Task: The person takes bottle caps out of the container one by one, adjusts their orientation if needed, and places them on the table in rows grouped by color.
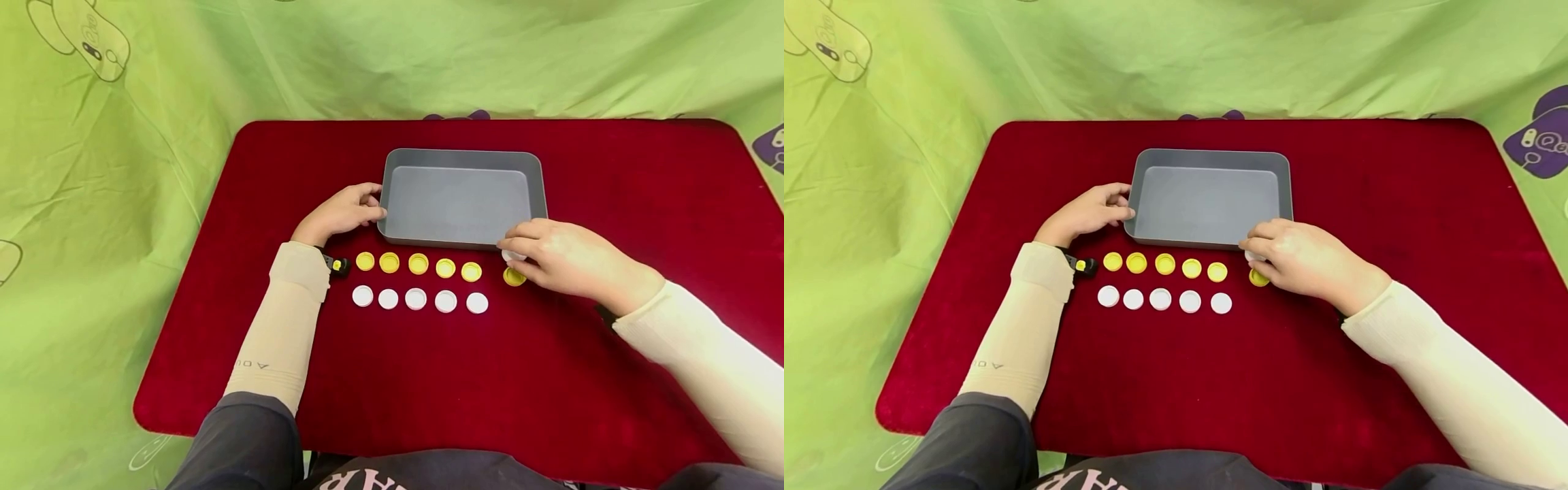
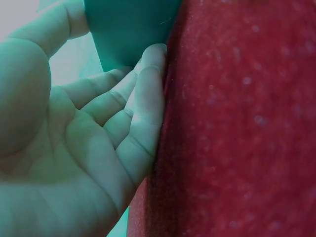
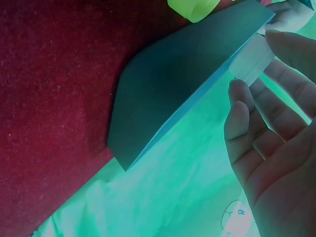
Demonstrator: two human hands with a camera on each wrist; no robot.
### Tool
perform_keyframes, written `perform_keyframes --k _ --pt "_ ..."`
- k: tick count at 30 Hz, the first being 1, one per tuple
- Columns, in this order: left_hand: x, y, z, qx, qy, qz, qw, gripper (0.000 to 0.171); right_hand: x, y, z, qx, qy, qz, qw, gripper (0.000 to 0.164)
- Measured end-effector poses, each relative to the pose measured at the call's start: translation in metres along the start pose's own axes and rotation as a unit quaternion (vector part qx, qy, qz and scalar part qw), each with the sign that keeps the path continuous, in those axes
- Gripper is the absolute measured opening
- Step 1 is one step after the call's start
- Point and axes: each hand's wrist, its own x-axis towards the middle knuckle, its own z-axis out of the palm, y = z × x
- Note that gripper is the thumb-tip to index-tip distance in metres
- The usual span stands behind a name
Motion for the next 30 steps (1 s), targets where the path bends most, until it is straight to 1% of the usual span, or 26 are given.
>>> perform_keyframes --k 5,18,25,30 --pt "0.000 0.000 0.001 -0.002 -0.001 0.004 1.0000 0.057 -0.002 -0.002 0.001 -0.001 -0.002 0.006 1.000 0.026" --pt "0.001 0.004 0.001 0.002 -0.002 0.001 1.0000 0.055 -0.007 -0.005 0.003 0.009 0.007 -0.001 1.000 0.021" --pt "0.001 0.005 0.002 0.009 -0.002 -0.004 0.9999 0.055 -0.011 -0.009 0.007 0.020 0.011 -0.010 1.000 0.024" --pt "0.001 0.006 0.002 0.010 0.000 -0.002 0.9999 0.055 -0.013 -0.011 0.009 0.022 0.008 -0.009 1.000 0.020"
